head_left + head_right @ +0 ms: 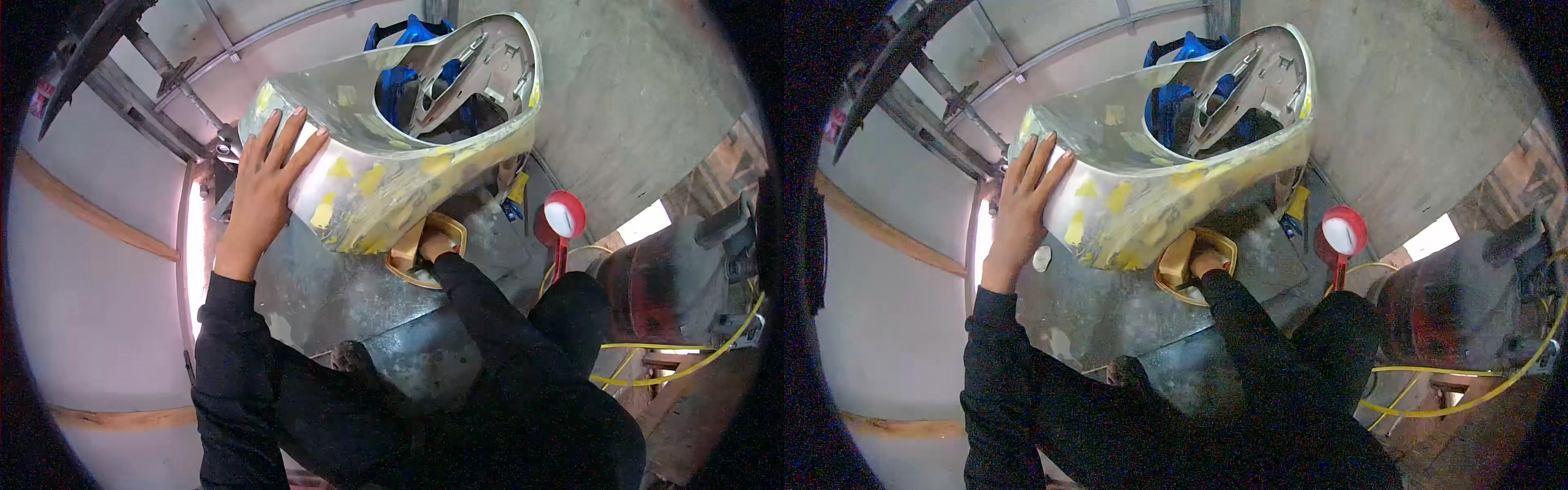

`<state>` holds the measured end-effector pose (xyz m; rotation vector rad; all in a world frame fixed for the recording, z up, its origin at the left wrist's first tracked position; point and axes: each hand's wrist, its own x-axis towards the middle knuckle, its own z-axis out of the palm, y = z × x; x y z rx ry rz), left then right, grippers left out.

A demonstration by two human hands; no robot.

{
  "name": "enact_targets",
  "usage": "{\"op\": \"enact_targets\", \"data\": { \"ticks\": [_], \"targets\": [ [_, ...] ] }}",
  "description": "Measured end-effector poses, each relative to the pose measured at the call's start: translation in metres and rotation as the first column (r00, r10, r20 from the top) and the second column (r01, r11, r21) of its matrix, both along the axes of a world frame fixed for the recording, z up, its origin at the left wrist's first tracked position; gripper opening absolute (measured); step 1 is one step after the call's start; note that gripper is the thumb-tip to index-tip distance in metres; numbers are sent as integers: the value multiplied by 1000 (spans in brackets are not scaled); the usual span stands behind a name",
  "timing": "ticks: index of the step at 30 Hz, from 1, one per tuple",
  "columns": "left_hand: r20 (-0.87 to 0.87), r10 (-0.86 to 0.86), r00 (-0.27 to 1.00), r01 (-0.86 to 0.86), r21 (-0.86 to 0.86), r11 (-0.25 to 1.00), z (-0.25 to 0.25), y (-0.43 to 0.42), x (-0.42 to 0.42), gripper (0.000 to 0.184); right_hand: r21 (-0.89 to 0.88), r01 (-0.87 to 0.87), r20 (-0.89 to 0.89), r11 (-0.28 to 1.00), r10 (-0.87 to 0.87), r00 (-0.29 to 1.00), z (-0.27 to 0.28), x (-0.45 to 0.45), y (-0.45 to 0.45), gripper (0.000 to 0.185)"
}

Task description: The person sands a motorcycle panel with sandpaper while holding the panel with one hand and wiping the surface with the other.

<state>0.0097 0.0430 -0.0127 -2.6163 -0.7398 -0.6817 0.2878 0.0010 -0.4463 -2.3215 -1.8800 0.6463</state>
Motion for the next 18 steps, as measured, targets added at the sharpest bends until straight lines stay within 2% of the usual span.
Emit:
{"op": "enact_targets", "data": {
  "ticks": [5, 8, 10, 12, 14, 15, 18],
  "targets": [
    [-19, 2, 1000, -1, 12, 1000, 3, -5, -3, 76, -109, -101, -29, 989, 99, 995, 27, 0, -6, 44],
    [-25, -2, 1000, 2, 14, 1000, 2, -6, -3, 77, -236, -224, -64, 945, 215, 975, 78, 8, -11, 45],
    [-21, -25, 999, 25, 2, 1000, 3, -7, -5, 77, -256, -299, -108, 919, 280, 954, 107, 17, -10, 47],
    [-33, -15, 999, 15, -16, 1000, 3, -10, -8, 79, -149, -304, -151, 941, 282, 948, 69, 35, -2, 46],
    [-49, -8, 999, 7, -18, 1000, 6, -11, -8, 80, -151, -400, -174, 904, 374, 911, 145, 21, -13, 41],
    [-49, -8, 999, 7, -18, 1000, 6, -9, -9, 80, -47, -455, -158, 889, 443, 882, 218, 8, -40, 33],
    [-39, -21, 999, 20, -23, 1000, 6, -8, -7, 82, -243, -558, -44, 793, 566, 823, 294, -2, -57, 29]
  ]
}}
